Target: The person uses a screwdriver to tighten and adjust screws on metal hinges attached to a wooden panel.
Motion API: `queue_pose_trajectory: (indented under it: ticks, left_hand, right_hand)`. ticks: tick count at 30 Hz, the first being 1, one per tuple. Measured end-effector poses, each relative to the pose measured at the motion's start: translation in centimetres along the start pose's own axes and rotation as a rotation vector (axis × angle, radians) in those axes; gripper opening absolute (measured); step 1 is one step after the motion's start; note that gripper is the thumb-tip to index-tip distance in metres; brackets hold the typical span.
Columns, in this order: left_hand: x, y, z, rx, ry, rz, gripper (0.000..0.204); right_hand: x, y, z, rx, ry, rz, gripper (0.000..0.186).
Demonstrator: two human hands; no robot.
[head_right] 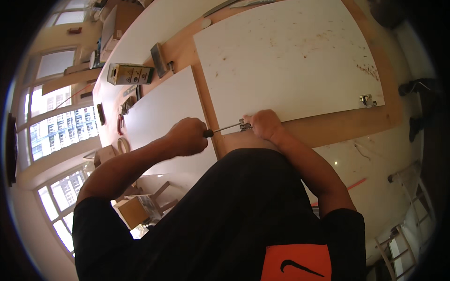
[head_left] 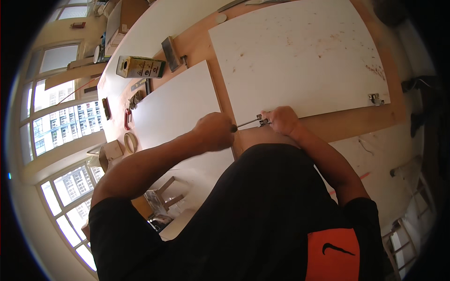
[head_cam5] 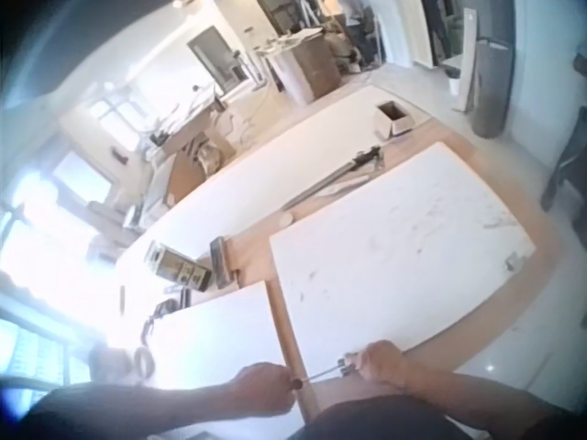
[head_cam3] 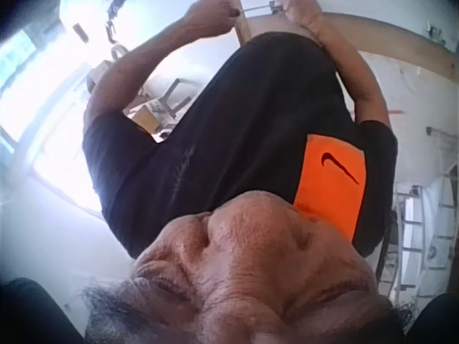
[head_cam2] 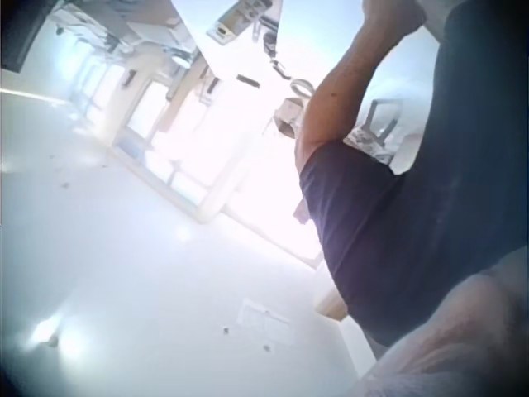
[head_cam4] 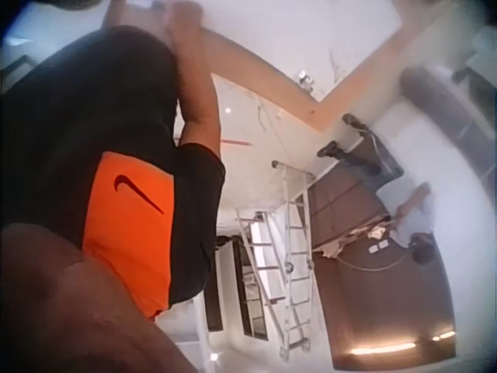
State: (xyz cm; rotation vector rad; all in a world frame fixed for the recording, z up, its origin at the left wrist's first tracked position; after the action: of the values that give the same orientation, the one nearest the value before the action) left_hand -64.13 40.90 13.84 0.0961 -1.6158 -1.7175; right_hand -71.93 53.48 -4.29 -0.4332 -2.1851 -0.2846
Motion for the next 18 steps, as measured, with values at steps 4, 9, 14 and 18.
queue_pose_trajectory:
  ticks: [4,9,14,18]
  left_hand:
    - [-2.1,1.1,5.5,-0.515,-0.956,0.064,0.013]
    - [-1.0,1.4,4.8,-0.438,-0.829,0.131,0.013]
    - [-0.2,1.0,3.2,-0.128,-0.363,0.080,0.022]
    - [-0.2,0.7,3.2,-0.086,-0.211,0.083,0.024]
  right_hand:
    - [0.1,0.0,0.3,-0.043,-0.036,-0.025,0.037]
    - [0.7,0.3,0.1,-0.056,0.023,-0.095,0.040]
    - [2.3,-0.5,1.2,-0.167,-0.094,-0.300,0.040]
    - [2.5,-1.1,3.3,-0.289,-0.194,-0.211,0.030]
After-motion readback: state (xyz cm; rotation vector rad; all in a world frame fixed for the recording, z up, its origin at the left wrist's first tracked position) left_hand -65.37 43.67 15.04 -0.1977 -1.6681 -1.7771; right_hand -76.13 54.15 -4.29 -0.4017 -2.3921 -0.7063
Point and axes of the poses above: each hand's wrist, its own y-axis away from the middle knuckle, its own x-axis out of the back of the hand, z = x × y, the point moved 9 cm from there along -y, towards the middle knuckle, and after that the axes turned 5 degrees about -x, right-handed, at the moved point
